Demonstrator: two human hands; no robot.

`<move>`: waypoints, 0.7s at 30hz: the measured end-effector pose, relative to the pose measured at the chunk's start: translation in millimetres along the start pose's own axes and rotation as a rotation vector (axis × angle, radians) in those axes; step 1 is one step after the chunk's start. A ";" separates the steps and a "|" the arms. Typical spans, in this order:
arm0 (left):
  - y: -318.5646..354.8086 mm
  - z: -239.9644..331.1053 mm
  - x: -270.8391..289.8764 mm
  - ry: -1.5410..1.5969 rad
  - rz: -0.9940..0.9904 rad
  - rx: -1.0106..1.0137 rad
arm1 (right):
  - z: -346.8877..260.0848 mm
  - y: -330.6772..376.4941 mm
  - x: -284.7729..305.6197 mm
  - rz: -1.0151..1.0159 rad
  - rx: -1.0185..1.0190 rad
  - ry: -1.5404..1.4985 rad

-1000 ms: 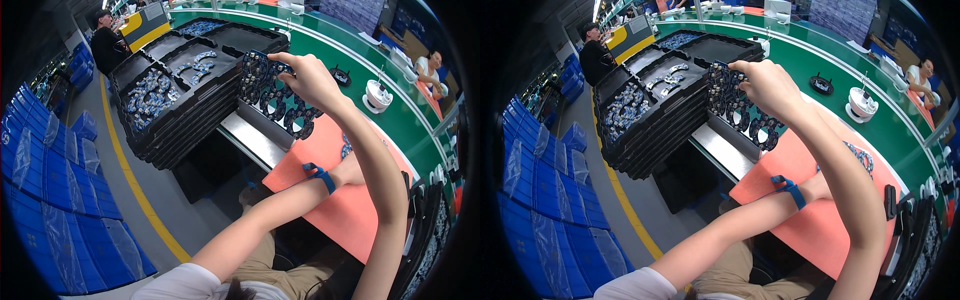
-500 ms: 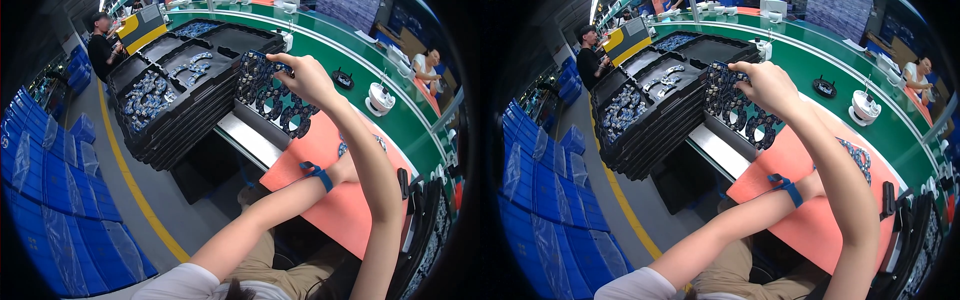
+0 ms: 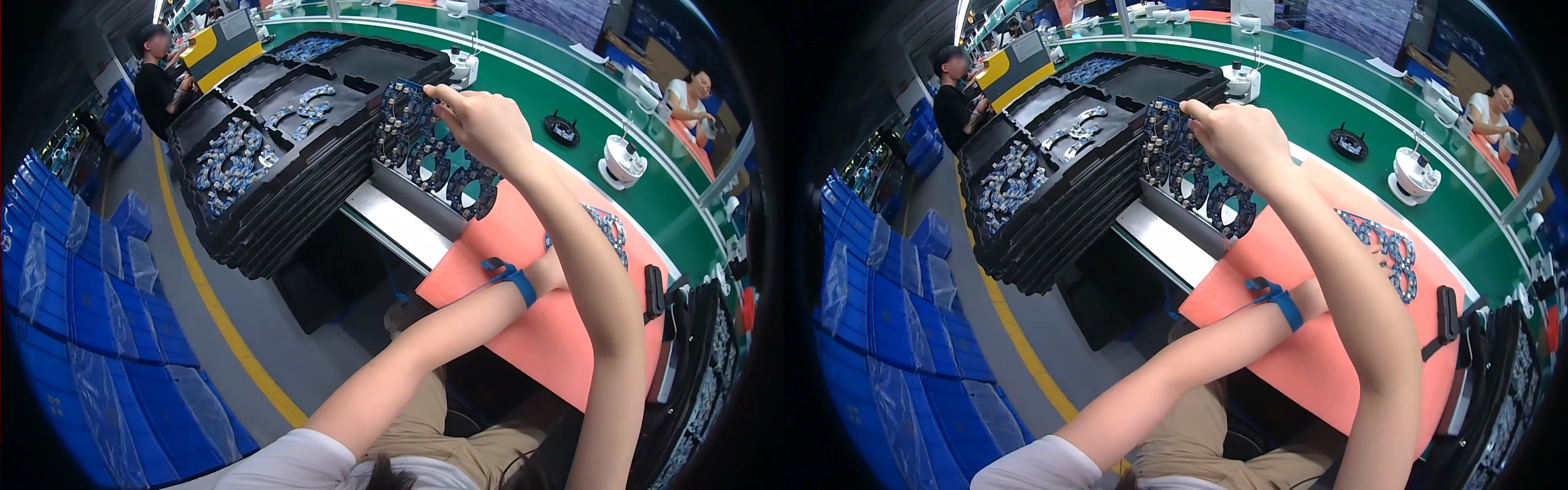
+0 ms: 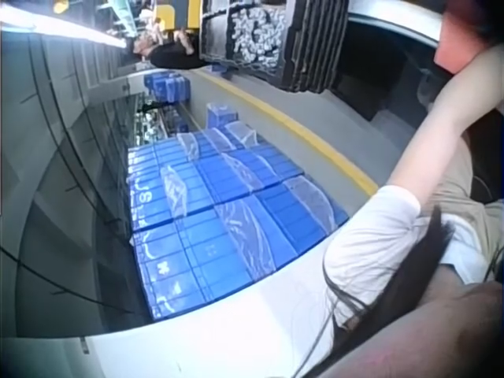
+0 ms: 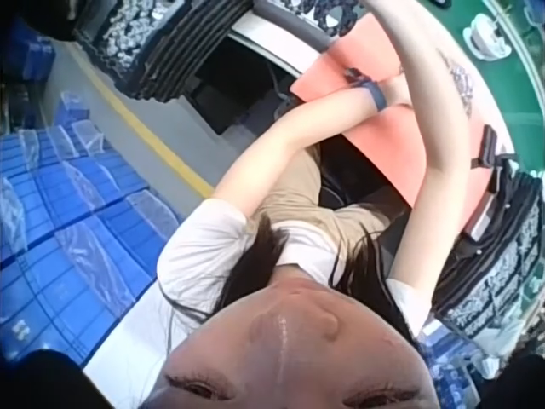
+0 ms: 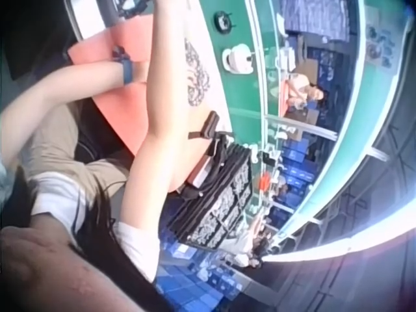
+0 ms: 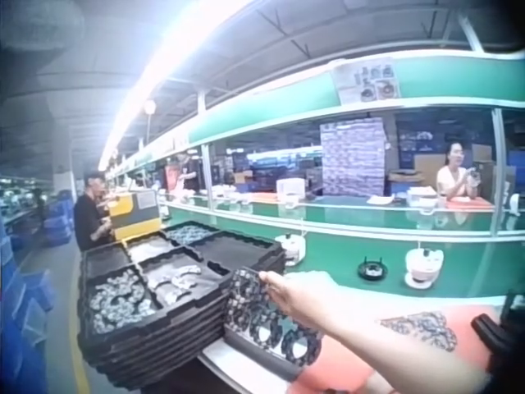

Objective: Assembling, inspecting, and organizing printed circuit board panels on a factory production line.

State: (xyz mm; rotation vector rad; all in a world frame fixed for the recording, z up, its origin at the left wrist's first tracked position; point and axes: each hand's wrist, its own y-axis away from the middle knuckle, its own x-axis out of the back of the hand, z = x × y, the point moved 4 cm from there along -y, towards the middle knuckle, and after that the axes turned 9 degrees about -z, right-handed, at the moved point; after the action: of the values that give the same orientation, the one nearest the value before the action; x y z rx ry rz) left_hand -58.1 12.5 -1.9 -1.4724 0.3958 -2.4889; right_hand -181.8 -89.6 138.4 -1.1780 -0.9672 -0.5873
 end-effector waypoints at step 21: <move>-8.3 -15.4 -24.8 -0.164 0.151 -0.056 | 67.6 56.5 -131.0 -0.244 -0.378 -0.644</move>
State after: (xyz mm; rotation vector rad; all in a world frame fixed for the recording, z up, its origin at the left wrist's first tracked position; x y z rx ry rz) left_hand -60.4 30.2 -26.5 -1.5904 0.5285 -2.2393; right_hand -221.4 -20.6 2.1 -1.6497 -1.6106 -0.6112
